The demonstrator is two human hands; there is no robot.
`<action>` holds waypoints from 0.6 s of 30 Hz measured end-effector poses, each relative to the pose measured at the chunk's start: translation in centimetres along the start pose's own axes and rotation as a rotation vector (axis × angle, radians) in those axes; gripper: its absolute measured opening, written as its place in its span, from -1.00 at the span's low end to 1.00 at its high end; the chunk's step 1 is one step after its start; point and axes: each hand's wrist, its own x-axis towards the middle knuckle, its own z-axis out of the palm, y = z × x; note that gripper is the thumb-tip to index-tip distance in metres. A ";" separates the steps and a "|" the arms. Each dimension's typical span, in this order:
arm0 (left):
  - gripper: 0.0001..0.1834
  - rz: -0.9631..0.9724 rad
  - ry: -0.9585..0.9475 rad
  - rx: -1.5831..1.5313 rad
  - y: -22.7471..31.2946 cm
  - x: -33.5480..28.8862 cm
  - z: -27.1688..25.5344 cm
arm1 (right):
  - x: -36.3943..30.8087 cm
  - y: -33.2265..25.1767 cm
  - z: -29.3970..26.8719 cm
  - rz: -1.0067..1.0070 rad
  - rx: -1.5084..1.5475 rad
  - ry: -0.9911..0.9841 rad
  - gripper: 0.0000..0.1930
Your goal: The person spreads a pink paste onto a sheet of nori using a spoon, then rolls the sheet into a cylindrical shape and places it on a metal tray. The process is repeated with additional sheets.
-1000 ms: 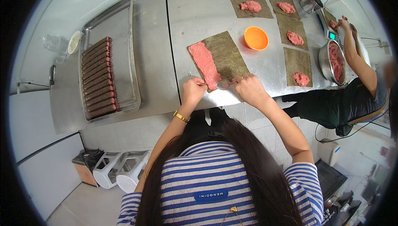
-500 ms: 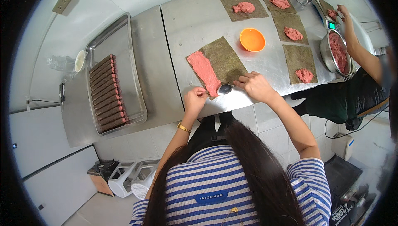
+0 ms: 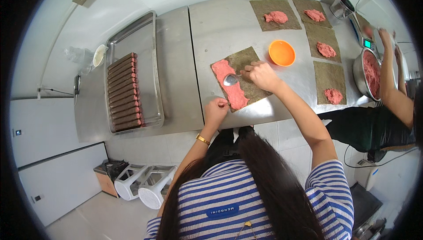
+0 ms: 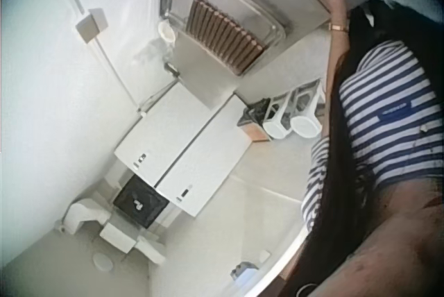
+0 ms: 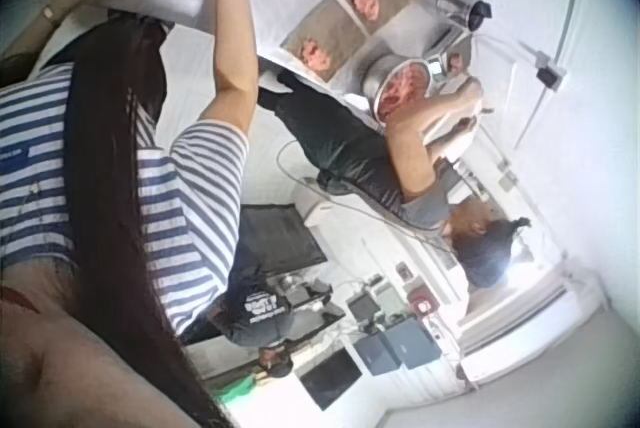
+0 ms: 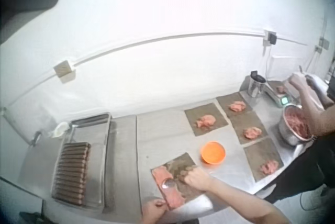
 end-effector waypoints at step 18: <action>-0.82 0.095 0.048 0.058 -0.6 1.5 -1.5 | 3.4 2.5 -0.8 0.501 0.215 -0.038 -0.75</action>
